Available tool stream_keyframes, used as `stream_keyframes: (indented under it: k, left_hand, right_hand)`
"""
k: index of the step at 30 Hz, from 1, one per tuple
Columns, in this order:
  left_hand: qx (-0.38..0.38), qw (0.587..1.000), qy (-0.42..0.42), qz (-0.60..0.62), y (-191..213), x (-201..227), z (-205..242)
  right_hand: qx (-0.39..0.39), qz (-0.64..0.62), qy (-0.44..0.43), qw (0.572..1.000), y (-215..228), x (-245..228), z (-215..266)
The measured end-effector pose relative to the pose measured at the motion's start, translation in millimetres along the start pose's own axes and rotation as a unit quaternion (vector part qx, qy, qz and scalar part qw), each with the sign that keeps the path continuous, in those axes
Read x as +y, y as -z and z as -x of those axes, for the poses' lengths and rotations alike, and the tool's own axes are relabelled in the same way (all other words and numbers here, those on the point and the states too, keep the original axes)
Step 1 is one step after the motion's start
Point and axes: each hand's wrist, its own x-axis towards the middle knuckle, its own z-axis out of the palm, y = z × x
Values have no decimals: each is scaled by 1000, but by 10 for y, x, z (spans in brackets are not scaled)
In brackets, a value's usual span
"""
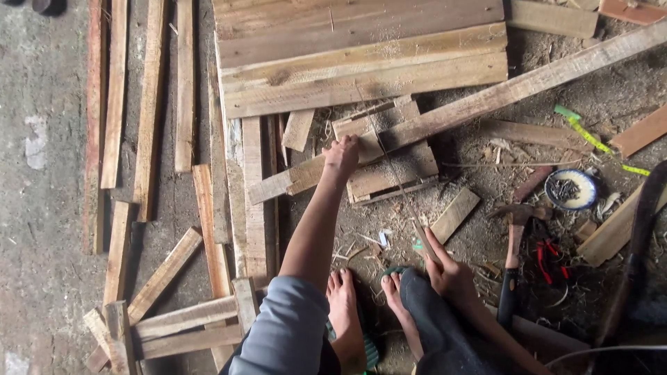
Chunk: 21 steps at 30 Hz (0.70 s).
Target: Sawing a wooden plank with a hand saw while sitting on the ground.
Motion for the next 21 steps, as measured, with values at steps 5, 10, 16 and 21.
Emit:
stream_keyframes:
  k: [5, 10, 16, 21]
  left_hand:
    - [19, 1000, 21, 2, 205, 86, 105]
    - [-1, 1000, 15, 15, 49, 49, 12]
    - [12, 1000, 20, 17, 240, 36, 100]
    - [9, 999, 33, 27, 181, 123, 1]
  right_hand:
    - [16, -81, 76, 994, -3, -584, -804]
    - [32, -115, 102, 988, 38, -804, -850]
    - [10, -41, -1, 999, 41, -113, -66]
    - [-18, -62, 21, 998, 139, -546, -308]
